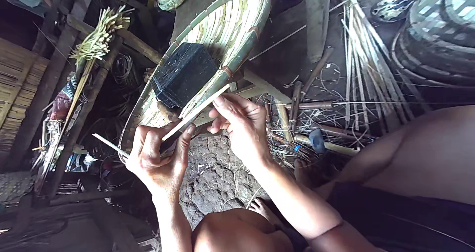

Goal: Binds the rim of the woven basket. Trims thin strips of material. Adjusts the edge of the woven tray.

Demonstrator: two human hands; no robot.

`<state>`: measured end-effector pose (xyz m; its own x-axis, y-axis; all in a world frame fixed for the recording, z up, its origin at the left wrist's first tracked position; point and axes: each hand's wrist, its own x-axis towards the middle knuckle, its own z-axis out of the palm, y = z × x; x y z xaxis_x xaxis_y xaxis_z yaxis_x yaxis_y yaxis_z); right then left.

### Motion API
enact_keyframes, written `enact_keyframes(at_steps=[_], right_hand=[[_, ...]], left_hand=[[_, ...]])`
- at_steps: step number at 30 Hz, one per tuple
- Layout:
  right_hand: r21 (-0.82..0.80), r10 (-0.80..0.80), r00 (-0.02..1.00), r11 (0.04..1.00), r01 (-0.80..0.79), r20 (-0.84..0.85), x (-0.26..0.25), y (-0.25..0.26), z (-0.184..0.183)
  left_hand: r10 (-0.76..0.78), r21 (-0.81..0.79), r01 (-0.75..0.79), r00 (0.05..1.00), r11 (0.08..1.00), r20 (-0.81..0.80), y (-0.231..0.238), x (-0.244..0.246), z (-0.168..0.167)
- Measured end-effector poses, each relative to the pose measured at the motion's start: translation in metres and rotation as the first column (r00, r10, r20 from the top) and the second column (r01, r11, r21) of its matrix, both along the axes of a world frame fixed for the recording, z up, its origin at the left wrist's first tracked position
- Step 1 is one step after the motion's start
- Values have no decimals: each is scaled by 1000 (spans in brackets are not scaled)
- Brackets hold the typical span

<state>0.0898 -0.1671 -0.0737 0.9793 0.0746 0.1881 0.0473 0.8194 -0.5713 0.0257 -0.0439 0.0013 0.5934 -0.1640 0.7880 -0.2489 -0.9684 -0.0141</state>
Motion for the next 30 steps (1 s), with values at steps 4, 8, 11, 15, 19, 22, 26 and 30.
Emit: enact_keyframes(at_steps=[4, 8, 11, 15, 19, 22, 26, 30], right_hand=[[18, 52, 998, 999, -52, -26, 0, -2, 1], [63, 8, 997, 998, -3, -77, 7, 4, 9], [101, 46, 994, 994, -36, -104, 11, 4, 9], [126, 195, 975, 975, -181, -103, 15, -15, -3], [-22, 136, 991, 990, -137, -7, 21, -38, -11], [-292, -37, 979, 952, 96, 201, 18, -37, -13], [-554, -177, 891, 728, 404, 418, 15, -23, -11], [-547, -204, 840, 677, 492, 503, 21, -18, -10]], left_hand=[[17, -4, -17, 1000, 1000, 0, 0, 0, -2], [30, -4, -30, 1000, 1000, 5, 1, 1, -2], [18, -17, -19, 1000, 1000, -9, 3, 2, -1], [-19, -50, 18, 999, 999, -26, 10, -1, 2], [-34, -89, 29, 998, 996, -52, 11, -3, 3], [-27, -127, 17, 996, 992, -82, 8, -4, 3], [-36, -147, 23, 996, 989, -86, 7, -5, 2], [-27, -133, 14, 995, 991, -96, 7, -7, 0]])
